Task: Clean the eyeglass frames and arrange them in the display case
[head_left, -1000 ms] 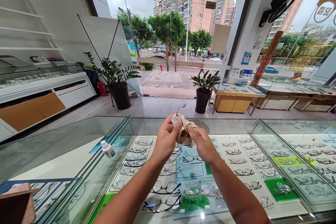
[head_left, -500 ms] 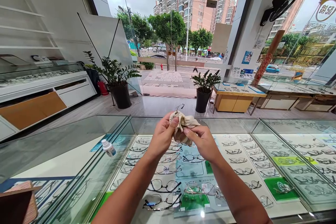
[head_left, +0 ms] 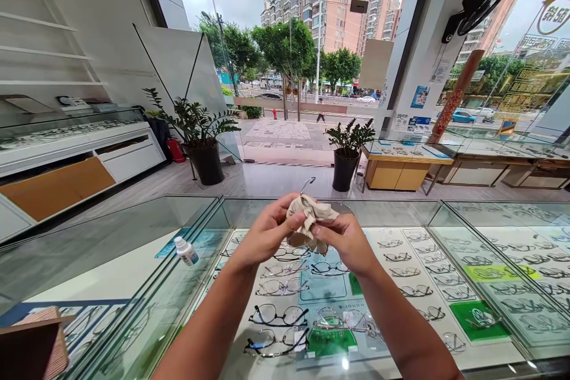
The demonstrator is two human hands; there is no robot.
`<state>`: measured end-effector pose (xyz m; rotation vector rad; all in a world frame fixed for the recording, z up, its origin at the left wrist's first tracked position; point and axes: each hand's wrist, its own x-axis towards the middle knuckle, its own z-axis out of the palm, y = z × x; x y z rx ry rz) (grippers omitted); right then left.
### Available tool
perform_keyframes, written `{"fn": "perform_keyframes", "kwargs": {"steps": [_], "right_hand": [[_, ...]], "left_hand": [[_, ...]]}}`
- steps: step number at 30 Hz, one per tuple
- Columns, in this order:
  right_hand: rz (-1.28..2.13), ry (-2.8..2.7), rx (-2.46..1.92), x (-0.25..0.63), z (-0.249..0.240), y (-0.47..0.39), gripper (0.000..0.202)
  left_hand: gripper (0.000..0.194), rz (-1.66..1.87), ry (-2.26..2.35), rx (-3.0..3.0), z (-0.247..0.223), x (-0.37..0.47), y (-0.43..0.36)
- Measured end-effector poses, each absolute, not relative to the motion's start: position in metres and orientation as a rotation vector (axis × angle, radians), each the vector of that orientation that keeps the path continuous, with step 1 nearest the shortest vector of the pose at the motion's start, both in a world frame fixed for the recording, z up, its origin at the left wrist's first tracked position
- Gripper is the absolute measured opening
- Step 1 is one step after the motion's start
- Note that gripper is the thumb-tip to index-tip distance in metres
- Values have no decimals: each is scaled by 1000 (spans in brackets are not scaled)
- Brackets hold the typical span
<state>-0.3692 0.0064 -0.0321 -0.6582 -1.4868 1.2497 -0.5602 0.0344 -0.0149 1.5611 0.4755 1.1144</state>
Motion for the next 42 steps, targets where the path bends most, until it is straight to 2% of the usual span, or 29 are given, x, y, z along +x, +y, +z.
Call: {"fn": "perform_keyframes", "kwargs": {"steps": [4,7,13,16,21,28,31,34,37,42], "right_hand": [[1225,-1522,-655,-370,-33,5,27],[1146,-1572,-638,-371,-32,2,28],[1207,-1491,-649,-365,-29,2,32],[1261,-1493,-619,-363,-28,3,38],[1208,-1539,-615,-365,-28,2,35],[1207,-1462,-662,-360,-25,4,36],[1226,-1480,-636,-364,-25,4,43],[1167,-1548,-626,-368,-25,2,39],[1123,-1561,-655,-367,-25,1,35],[1174,-1494,-665,-360,-24,3,37]], "left_hand": [[43,1316,581,1549,-20,-548,26],[51,1475,642,1513,-22,-541,22],[47,1200,478,1502,-17,-554,32],[54,1295,519,1406,-21,-544,30],[51,1510,625,1345,-28,-530,23],[47,1201,491,1444,-19,-545,34],[47,1282,534,1424,-20,-538,30],[48,1427,597,1358,-23,-532,27],[53,1332,564,1320,-22,-537,31],[49,1164,446,1313,-22,-541,38]]}}
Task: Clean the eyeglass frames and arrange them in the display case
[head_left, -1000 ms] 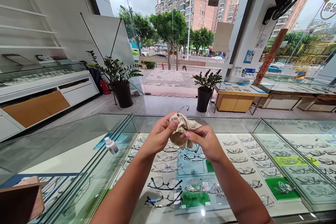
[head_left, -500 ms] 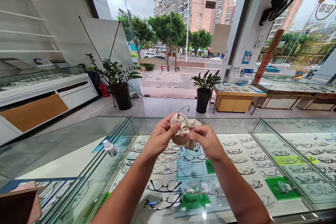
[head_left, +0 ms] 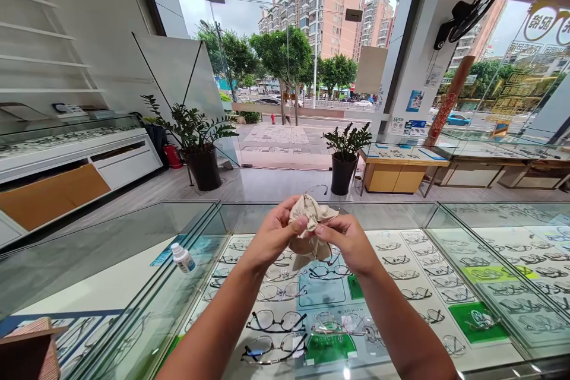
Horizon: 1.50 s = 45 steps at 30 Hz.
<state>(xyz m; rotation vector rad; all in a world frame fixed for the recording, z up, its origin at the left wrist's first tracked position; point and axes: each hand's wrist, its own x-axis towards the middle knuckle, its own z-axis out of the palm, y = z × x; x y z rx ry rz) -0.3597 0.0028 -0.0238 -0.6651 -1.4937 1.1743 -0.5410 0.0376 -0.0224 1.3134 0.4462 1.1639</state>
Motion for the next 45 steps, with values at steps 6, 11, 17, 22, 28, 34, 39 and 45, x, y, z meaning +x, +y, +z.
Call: {"fn": "perform_keyframes", "kwargs": {"steps": [6,11,17,22,28,34,39,45], "right_hand": [[1123,-1584,-655,-367,-24,-2,41],[1170,-1530,-659,-364,-25,-2,37],[1200,-1495,-610,-360,-22,0,39],[1118,-1580,-638,-369,-24,-4,38],[1142,-1529,-708,-367,-28,3,43],[1053,-1561,-674,-357,-29,5,31],[1064,-1305,-676,-355,-31,9,32],[1148,-1094,-633,-354,-27,12,36]], "left_hand": [[53,1406,543,1247,-32,-525,31],[51,1293,512,1243,-26,-535,35],[49,1203,449,1279,-26,-535,35],[57,1378,584,1194,-30,-528,32],[56,1331,580,1087,-20,-531,33],[61,1422,620,1044,-18,-538,41],[57,1337,649,1223,-22,-541,38],[57,1246,694,1430,-23,-537,31]]}}
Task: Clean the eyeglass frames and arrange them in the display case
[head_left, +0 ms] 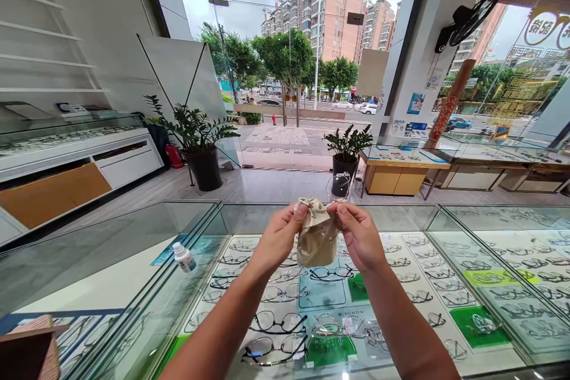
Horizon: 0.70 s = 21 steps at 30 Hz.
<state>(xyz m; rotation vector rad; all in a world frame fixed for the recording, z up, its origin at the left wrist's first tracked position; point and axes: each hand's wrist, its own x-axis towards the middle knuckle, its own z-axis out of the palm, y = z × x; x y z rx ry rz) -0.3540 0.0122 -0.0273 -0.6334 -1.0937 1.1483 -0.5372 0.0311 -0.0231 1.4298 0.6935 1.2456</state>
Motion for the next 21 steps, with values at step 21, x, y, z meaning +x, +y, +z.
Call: {"fn": "perform_keyframes", "kwargs": {"steps": [21], "right_hand": [[1178,-1138,-663,-353,-30,16,37]], "left_hand": [[53,1128,674,1343,-20,-527,18]]}}
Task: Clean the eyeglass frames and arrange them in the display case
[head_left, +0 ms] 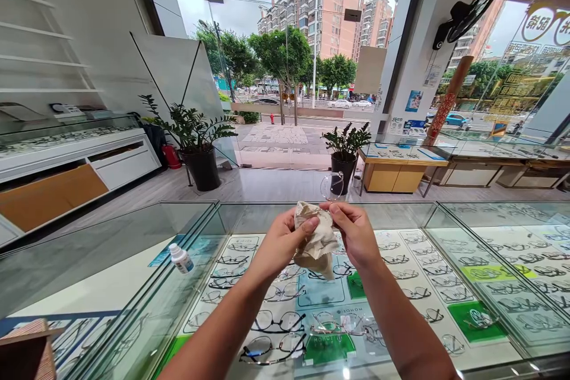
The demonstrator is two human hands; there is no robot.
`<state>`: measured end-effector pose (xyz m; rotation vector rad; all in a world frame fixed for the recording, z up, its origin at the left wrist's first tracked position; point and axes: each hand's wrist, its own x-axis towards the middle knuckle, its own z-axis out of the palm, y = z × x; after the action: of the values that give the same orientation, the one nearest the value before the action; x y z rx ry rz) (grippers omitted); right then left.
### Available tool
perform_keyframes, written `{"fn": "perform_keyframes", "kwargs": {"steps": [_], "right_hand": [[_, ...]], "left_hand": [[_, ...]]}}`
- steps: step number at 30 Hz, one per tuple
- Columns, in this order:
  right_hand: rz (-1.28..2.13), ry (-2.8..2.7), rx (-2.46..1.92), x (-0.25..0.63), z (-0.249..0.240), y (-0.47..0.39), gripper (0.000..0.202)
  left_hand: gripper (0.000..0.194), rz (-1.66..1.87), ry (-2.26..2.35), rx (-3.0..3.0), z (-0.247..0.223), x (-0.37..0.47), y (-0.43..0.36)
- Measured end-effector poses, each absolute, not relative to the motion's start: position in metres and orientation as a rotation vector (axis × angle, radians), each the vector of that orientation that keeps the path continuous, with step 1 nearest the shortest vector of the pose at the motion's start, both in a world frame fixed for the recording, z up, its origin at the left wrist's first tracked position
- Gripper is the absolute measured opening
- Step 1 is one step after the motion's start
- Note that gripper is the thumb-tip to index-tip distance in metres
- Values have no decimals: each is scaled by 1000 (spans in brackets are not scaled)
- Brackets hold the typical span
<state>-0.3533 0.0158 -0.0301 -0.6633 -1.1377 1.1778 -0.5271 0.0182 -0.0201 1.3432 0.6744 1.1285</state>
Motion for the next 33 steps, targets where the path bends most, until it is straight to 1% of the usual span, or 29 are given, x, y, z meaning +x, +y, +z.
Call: {"fn": "perform_keyframes", "kwargs": {"steps": [3,7,9,13,16,19,20,22,28,33], "right_hand": [[1146,-1207,-654,-352,-32,17,31],[1068,-1249,-637,-354,-34,19,27],[1050,-1235,-636,-356,-35,19,26],[1053,-1157,-626,-363,-37,18,27],[1041,-1108,-626,-367,-39,15,25],[1032,-1099,-627,-369,-40,14,24],[1023,-1104,-623,-369,-40,14,24],[994,-1125,-610,-368,-40,14,23],[993,-1203,-621,-364,-41,16,26],[883,-1255,-586,-363,-38,16,22]], "left_hand": [[59,1118,669,1225,-21,-522,17],[59,1109,604,1084,-27,-508,14],[62,1182,590,1031,-29,-501,11],[68,1458,627,985,-31,-494,5],[63,1557,615,1052,-33,-494,3],[48,1537,655,1138,-36,-496,5],[46,1531,680,1158,-37,-497,5],[49,1498,712,1190,-37,-498,7],[62,1220,663,1238,-33,-504,12],[57,1179,736,1376,-28,-513,12]]}}
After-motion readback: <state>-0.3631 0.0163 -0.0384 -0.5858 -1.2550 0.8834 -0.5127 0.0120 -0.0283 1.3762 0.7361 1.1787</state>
